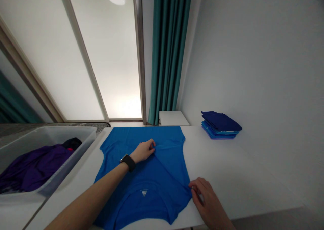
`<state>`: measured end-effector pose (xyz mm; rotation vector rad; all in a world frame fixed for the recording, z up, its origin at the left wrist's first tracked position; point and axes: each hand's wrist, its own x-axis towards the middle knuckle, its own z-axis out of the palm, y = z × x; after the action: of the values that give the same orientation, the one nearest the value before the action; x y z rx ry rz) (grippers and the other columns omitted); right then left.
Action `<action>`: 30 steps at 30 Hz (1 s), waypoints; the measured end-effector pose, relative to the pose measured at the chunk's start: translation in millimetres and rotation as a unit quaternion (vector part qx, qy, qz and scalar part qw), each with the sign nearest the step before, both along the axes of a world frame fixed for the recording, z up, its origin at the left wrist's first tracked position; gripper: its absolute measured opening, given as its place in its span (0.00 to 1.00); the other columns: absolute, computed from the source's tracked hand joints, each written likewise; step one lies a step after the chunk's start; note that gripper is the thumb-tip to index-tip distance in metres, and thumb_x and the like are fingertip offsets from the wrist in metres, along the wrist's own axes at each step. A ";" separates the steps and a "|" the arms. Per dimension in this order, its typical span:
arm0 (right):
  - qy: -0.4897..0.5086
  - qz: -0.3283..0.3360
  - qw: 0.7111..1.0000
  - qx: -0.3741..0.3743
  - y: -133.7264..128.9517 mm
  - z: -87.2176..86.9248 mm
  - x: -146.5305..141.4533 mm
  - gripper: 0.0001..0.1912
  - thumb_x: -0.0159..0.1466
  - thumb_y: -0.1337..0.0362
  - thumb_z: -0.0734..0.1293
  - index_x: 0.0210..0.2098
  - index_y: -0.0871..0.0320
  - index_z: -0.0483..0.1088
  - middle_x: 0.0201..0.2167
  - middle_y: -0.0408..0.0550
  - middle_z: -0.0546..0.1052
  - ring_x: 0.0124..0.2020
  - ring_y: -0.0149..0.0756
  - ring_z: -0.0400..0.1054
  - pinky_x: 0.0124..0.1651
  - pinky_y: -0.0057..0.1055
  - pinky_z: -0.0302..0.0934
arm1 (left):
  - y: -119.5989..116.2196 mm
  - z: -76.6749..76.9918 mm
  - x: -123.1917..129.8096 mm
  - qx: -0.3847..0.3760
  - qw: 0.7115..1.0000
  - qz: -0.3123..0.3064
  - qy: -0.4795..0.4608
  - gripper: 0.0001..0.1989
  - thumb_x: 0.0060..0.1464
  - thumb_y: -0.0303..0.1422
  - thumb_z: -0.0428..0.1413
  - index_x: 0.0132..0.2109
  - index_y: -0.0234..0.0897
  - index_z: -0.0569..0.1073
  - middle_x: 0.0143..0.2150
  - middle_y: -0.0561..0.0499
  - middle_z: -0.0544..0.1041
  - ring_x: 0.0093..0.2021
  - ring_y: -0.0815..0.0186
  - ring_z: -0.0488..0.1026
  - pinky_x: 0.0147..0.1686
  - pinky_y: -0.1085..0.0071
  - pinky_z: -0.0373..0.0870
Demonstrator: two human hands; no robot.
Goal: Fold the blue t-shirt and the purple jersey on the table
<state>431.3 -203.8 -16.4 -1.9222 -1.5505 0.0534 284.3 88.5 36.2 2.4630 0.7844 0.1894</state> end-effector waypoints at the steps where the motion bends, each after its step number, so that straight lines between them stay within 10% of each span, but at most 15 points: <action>1: 0.009 0.001 1.000 -0.005 0.5 0.8 0.8 0.07 0.67 0.67 0.57 0.36 0.54 0.66 0.34 0.47 0.71 0.37 0.38 0.65 0.42 0.36 0.61 | 0.5 -0.9 -0.2 0.000 1.000 -0.002 -0.004 0.07 0.56 0.30 0.51 0.43 0.39 0.68 0.35 0.51 0.75 0.35 0.64 0.73 0.34 0.71 0.64; 9: 0.037 0.064 0.995 -0.068 26.4 23.2 21.5 0.15 0.68 0.69 0.53 0.45 0.54 0.69 0.40 0.50 0.73 0.44 0.39 0.66 0.50 0.39 0.59 | 0.7 0.9 -4.4 -0.028 0.999 -0.020 -0.022 0.09 0.57 0.34 0.50 0.44 0.38 0.70 0.35 0.50 0.75 0.34 0.63 0.72 0.34 0.71 0.65; 20: -0.034 0.051 0.995 -0.076 33.3 19.3 32.5 0.11 0.60 0.76 0.55 0.30 0.56 0.65 0.30 0.45 0.70 0.35 0.36 0.64 0.42 0.36 0.58 | -3.8 0.1 -3.1 -0.012 0.999 -0.024 -0.022 0.09 0.58 0.32 0.49 0.45 0.38 0.70 0.38 0.49 0.75 0.37 0.62 0.72 0.38 0.69 0.66; 30: -0.042 0.047 0.998 -0.014 43.6 27.3 38.4 0.10 0.64 0.69 0.59 0.41 0.55 0.70 0.40 0.50 0.74 0.43 0.39 0.68 0.48 0.39 0.62 | -56.4 11.4 -13.5 0.204 0.974 -0.098 -0.004 0.14 0.62 0.31 0.46 0.52 0.40 0.70 0.50 0.45 0.71 0.49 0.58 0.67 0.50 0.61 0.62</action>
<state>469.7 -160.2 10.9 -1.8939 -1.7042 0.0353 270.8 32.1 47.5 2.9052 0.5335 0.3134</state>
